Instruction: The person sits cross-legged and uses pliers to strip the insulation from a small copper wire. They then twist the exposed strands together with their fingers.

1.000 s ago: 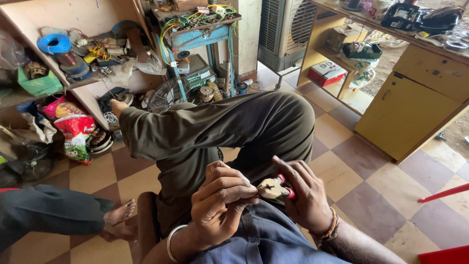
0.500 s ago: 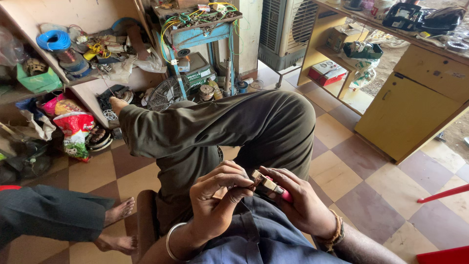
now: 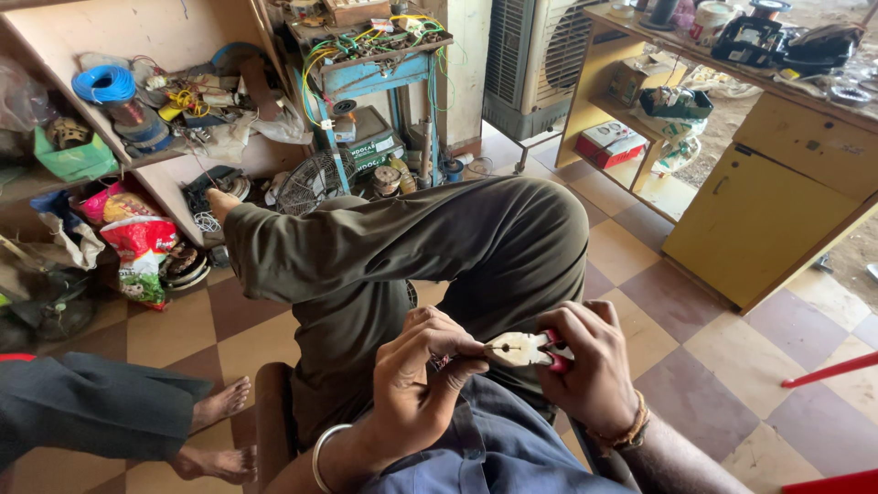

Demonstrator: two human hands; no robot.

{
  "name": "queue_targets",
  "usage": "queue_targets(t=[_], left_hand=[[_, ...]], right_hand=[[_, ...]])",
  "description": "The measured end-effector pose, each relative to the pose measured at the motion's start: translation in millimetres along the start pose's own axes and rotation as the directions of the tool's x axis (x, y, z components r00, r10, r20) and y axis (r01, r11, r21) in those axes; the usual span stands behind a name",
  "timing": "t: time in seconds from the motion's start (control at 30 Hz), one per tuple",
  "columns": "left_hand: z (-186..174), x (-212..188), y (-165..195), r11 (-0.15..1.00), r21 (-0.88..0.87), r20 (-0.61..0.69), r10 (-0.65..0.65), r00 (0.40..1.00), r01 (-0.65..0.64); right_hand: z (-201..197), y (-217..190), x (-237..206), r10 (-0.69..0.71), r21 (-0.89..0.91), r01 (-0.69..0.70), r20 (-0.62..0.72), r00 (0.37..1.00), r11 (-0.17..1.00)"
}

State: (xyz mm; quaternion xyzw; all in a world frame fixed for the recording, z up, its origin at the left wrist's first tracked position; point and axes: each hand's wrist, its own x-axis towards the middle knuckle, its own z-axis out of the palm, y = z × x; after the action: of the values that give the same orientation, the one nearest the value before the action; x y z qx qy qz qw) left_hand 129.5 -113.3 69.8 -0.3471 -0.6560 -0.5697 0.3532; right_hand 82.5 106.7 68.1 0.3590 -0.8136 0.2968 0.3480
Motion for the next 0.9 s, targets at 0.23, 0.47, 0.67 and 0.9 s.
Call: queue_targets(t=[0.23,0.47,0.67,0.9], left_hand=[[-1.1,8.3,17.3,0.971,0.239,0.08,-0.019,0.997,-0.001],[-1.6,11.9,10.7,0.967,0.256,0.075,-0.003,0.997,-0.016],[1.0,9.0,1.8,0.966,0.259,0.068,-0.015,0.998,-0.003],[-1.0,6.6,-1.8,0.993,0.047,0.049,-0.111,0.993,0.108]], right_hand=[[-2.0,4.5,-5.4,0.093,-0.054,-0.096,-0.044,0.995,0.994],[0.3,5.3,-3.4,0.077,0.042,-0.079,0.04,0.996,0.996],[0.2,13.8,-9.1,0.077,0.233,-0.123,0.2,0.977,0.965],[17.4,38.9,-6.0,0.534,0.707,-0.683,0.511,0.673,0.184]])
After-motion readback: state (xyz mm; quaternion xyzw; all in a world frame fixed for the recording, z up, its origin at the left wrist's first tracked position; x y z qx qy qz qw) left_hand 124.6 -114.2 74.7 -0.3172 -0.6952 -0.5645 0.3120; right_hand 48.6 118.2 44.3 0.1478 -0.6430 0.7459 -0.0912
